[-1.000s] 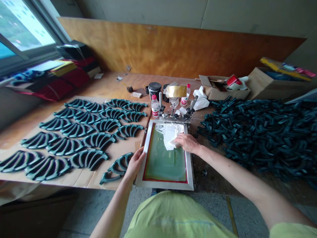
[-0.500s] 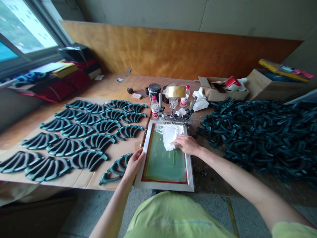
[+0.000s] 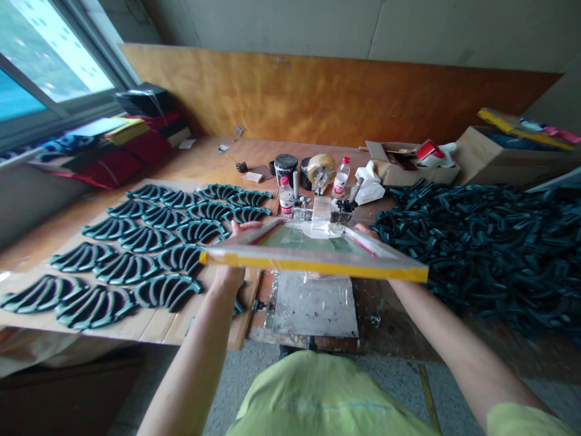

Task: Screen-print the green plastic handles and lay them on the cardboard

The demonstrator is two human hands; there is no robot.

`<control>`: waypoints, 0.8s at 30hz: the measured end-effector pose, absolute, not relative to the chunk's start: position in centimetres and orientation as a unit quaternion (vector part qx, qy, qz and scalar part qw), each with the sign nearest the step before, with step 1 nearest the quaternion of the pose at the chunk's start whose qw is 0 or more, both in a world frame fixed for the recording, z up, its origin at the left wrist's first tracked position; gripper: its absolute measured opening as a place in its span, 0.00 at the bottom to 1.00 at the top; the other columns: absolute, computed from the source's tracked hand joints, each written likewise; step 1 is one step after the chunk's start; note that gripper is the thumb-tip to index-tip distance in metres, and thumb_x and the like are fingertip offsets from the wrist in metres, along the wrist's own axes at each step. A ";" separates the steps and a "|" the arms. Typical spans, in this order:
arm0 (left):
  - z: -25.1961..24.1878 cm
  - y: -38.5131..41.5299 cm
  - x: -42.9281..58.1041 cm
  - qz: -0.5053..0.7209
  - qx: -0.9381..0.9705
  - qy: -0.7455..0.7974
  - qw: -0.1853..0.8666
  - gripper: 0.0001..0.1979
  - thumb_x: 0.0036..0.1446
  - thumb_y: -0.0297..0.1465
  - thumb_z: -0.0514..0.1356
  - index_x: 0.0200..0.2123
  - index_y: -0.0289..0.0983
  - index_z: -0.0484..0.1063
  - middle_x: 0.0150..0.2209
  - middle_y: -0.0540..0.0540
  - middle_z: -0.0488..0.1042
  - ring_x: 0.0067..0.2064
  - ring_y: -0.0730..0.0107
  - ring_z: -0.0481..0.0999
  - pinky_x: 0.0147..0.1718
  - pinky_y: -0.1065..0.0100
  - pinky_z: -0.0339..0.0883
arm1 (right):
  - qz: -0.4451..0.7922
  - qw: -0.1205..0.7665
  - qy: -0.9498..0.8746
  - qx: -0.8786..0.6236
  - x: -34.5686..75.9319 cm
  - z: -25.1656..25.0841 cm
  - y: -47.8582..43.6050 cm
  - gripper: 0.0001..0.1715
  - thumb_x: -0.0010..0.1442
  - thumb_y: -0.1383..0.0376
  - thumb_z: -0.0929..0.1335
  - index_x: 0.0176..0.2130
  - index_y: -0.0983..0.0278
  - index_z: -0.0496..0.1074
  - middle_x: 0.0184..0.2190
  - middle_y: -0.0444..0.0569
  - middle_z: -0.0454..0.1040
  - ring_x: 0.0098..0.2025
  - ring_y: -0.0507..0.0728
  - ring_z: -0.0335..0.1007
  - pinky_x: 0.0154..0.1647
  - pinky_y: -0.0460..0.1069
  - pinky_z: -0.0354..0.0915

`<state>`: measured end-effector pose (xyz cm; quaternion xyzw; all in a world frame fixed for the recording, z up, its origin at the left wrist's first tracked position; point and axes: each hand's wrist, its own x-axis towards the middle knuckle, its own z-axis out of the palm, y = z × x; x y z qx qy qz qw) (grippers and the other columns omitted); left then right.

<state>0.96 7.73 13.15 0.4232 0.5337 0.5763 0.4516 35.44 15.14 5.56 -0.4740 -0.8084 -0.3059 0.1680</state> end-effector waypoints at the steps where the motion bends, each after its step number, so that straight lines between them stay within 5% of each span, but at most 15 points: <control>1: 14.0 8.8 1.4 0.594 0.419 0.523 0.444 0.31 0.60 0.55 0.48 0.42 0.34 0.75 0.34 0.45 0.79 0.33 0.67 0.78 0.32 0.68 0.71 | -0.311 0.156 -0.822 -0.451 35.2 4.5 14.0 0.22 0.60 0.78 0.61 0.18 0.68 0.68 0.14 0.37 0.71 0.14 0.47 0.60 0.16 0.41 0.63; 4: 15.9 11.1 2.3 0.607 0.408 0.512 0.450 0.29 0.60 0.53 0.50 0.38 0.32 0.73 0.30 0.45 0.78 0.32 0.69 0.78 0.28 0.72 0.69 | -0.173 0.157 -0.856 -0.460 33.5 1.7 11.5 0.04 0.57 0.71 0.70 0.30 0.67 0.75 0.26 0.43 0.78 0.27 0.49 0.71 0.30 0.42 0.68; 6: 15.8 11.4 2.8 0.626 0.393 0.508 0.442 0.29 0.60 0.54 0.49 0.40 0.33 0.71 0.30 0.46 0.77 0.31 0.70 0.78 0.28 0.74 0.68 | -0.022 0.150 -0.859 -0.489 32.5 0.8 10.7 0.10 0.54 0.66 0.74 0.39 0.64 0.75 0.36 0.47 0.77 0.39 0.53 0.72 0.41 0.46 0.68; 9: 13.0 9.1 4.2 0.611 0.362 0.532 0.461 0.28 0.58 0.55 0.53 0.47 0.37 0.69 0.33 0.46 0.79 0.32 0.70 0.78 0.27 0.73 0.68 | 0.109 0.160 -0.839 -0.508 31.4 1.5 9.8 0.06 0.58 0.66 0.72 0.38 0.63 0.73 0.37 0.49 0.74 0.43 0.56 0.68 0.47 0.50 0.64; 13: 6.7 3.0 7.6 0.359 0.305 0.571 0.672 0.32 0.51 0.55 0.60 0.47 0.34 0.71 0.38 0.37 0.80 0.35 0.57 0.80 0.23 0.67 0.70 | 0.086 0.216 -0.851 -0.471 28.3 3.8 6.2 0.05 0.63 0.64 0.68 0.36 0.63 0.72 0.35 0.50 0.72 0.43 0.59 0.65 0.46 0.53 0.63; 15: 4.1 0.5 8.8 0.355 0.248 0.563 0.704 0.28 0.51 0.54 0.61 0.43 0.35 0.71 0.38 0.38 0.79 0.38 0.56 0.81 0.26 0.65 0.72 | 0.067 0.208 -0.894 -0.391 26.6 4.2 4.5 0.07 0.64 0.63 0.66 0.38 0.62 0.73 0.35 0.51 0.72 0.42 0.59 0.65 0.46 0.53 0.63; 19: 1.3 -1.9 7.3 0.426 0.198 0.593 0.654 0.24 0.50 0.52 0.63 0.36 0.35 0.69 0.33 0.44 0.77 0.36 0.59 0.81 0.27 0.68 0.71 | 0.102 0.184 -0.924 -0.319 29.4 2.7 4.9 0.12 0.65 0.66 0.65 0.47 0.61 0.73 0.39 0.49 0.75 0.44 0.57 0.67 0.49 0.52 0.63; 24: -1.4 -5.0 0.3 0.510 0.125 0.704 0.478 0.24 0.54 0.53 0.57 0.35 0.36 0.67 0.33 0.43 0.78 0.34 0.61 0.81 0.28 0.67 0.71 | 0.036 0.031 -0.810 -0.585 44.1 -1.6 10.3 0.21 0.56 0.78 0.61 0.43 0.64 0.76 0.42 0.57 0.75 0.45 0.61 0.68 0.45 0.54 0.64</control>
